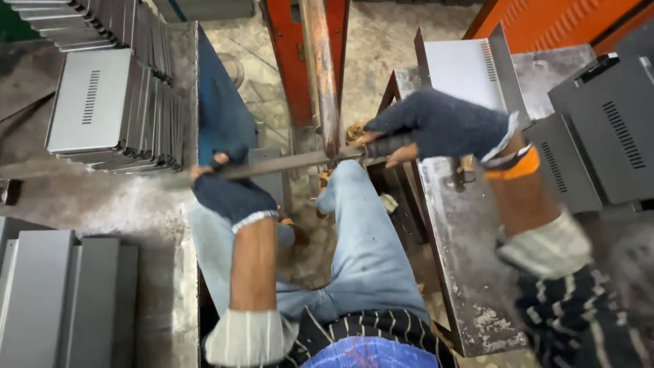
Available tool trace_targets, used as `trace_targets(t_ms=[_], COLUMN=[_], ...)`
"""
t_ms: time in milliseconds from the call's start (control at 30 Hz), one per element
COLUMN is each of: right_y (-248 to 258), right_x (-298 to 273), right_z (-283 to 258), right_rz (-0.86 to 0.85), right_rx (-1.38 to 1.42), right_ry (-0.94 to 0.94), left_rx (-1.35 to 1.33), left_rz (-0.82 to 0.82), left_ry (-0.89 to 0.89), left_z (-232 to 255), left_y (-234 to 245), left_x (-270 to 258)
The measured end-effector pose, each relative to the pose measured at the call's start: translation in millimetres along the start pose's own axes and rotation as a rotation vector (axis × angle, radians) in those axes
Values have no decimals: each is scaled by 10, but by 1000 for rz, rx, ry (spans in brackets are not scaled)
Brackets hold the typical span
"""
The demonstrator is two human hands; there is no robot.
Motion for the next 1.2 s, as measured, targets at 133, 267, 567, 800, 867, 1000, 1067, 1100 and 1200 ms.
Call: trace_targets(t_ms=[133,267,567,800,867,1000,1067,1100,1200], right_y=[531,472,482,1253,1119,587,370,250,418], right_x=[-133,-112,-547,-595,-247,352,195,105,-497], right_z=[143,40,515,1099,1073,616,389,299,366], right_rz=[-92,-103,-166,69,-15,-307,-234,-160,-43], right_rx=[-349,-374,-140,-112,-110,27,6,-13,63], right_ry=[-130,-251,-464,-516,-505,22,-146,-309,-524], left_rx=[-55,-24,107,661,671,588,565,546,567], left_rz=[-49,41,-41,-55,-28,-116,-139,-164,-29], left_ry=[181,181,264,285,288,180,152,120,233], left_z=[109,137,385,252,375,834,935,1028,580], left_y=[-602,-326,-415,-754,-463,-443,-417,-398,-395], left_x=[-860,-874,-1193,-1553,-1462,-1223,-1220,-1239,-1004])
Point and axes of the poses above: each hand's wrist, its own x-axis towards the middle knuckle, its own y-axis out of the back of the hand, z = x × y, the point moved 4 cm from there along x, towards the middle knuckle, and after that the axes turned 8 degrees about -x, right-handed, at the moved point
